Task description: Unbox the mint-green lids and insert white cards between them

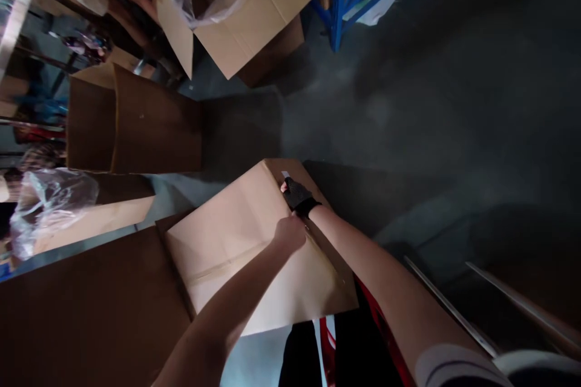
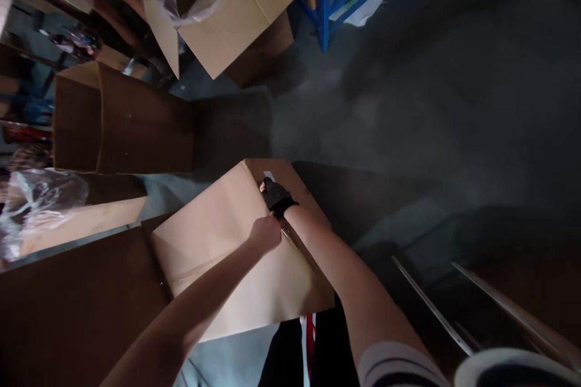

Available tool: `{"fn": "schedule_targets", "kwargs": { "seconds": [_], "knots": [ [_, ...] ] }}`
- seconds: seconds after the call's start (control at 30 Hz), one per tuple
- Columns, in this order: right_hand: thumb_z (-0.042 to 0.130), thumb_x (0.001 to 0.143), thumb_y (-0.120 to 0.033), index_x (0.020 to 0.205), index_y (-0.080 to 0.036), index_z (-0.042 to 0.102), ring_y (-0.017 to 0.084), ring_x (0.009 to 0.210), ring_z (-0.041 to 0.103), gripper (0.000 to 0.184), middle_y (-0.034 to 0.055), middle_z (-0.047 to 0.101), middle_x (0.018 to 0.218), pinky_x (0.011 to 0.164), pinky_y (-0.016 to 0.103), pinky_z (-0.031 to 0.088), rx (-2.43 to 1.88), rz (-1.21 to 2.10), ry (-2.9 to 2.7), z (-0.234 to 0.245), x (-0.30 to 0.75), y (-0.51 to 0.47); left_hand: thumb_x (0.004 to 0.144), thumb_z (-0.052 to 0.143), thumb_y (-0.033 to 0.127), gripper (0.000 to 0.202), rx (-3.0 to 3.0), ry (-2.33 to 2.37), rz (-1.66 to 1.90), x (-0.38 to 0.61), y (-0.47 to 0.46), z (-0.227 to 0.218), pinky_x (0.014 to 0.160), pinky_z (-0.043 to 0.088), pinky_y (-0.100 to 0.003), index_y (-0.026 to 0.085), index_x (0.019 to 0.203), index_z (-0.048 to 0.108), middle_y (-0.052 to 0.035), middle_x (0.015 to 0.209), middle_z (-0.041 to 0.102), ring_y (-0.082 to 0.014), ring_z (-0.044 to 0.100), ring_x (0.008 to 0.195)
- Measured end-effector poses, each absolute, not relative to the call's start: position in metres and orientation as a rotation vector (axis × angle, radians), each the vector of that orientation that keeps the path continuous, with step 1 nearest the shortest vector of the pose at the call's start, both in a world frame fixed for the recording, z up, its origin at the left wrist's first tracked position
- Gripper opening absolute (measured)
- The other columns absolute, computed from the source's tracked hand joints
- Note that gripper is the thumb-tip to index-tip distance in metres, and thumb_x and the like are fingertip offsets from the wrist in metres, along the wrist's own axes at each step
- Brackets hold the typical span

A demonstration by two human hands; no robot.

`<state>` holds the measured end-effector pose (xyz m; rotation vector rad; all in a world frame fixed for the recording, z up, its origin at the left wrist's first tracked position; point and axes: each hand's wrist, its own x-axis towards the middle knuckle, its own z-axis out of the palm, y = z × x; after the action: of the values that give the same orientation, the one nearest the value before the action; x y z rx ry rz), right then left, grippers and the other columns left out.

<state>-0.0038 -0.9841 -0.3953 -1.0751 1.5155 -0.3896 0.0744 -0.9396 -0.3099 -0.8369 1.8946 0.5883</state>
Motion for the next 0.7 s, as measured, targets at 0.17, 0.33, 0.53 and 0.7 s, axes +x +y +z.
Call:
{"fn": "schedule_targets", "kwargs": {
  "seconds": [0.17, 0.33, 0.53, 0.7],
  "knots": [
    [0.037, 0.100, -0.019, 0.113, -0.010, 0.054, 0.008, 0.091, 0.048, 0.023, 0.0061, 0.056, 0.111, 0.081, 0.016, 0.034, -1.048, -0.476, 1.587, -0.399, 0.002, -1.055, 0.087, 0.041, 0.014, 0.038, -0.879, 1.856, 0.676, 0.077, -0.925, -0.308, 0.078, 0.054, -0.035, 0.012, 0.119, 0.062, -0.0153, 0.118, 0.061, -0.0271, 0.067, 0.097],
    [0.036, 0.097, -0.011, 0.107, -0.004, 0.055, 0.004, 0.088, 0.046, 0.022, 0.0070, 0.057, 0.106, 0.084, 0.013, 0.034, -1.098, -0.457, 1.485, -0.409, -0.006, -1.029, 0.087, 0.042, 0.014, 0.037, -0.936, 1.843, 0.795, 0.086, -0.934, -0.306, 0.082, 0.054, -0.042, 0.015, 0.118, 0.061, -0.0141, 0.122, 0.060, -0.0303, 0.065, 0.102],
    [0.047, 0.092, -0.010, 0.094, -0.006, 0.058, 0.003, 0.078, 0.050, 0.012, 0.0040, 0.059, 0.091, 0.077, 0.012, 0.036, -1.085, -0.294, 1.275, -0.401, -0.039, -0.886, 0.084, 0.046, 0.009, 0.040, -1.013, 1.748, 1.002, 0.092, -0.940, -0.315, 0.093, 0.051, -0.032, 0.017, 0.121, 0.059, -0.0102, 0.133, 0.053, -0.0231, 0.059, 0.113],
    [0.044, 0.095, -0.013, 0.098, -0.007, 0.059, 0.005, 0.082, 0.051, 0.016, 0.0046, 0.059, 0.095, 0.079, 0.014, 0.037, -1.038, -0.273, 1.352, -0.399, -0.046, -0.843, 0.082, 0.047, 0.006, 0.041, -1.017, 1.714, 1.032, 0.089, -0.940, -0.324, 0.092, 0.049, -0.026, 0.016, 0.119, 0.061, -0.0094, 0.129, 0.054, -0.0192, 0.060, 0.111]
  ]
}}
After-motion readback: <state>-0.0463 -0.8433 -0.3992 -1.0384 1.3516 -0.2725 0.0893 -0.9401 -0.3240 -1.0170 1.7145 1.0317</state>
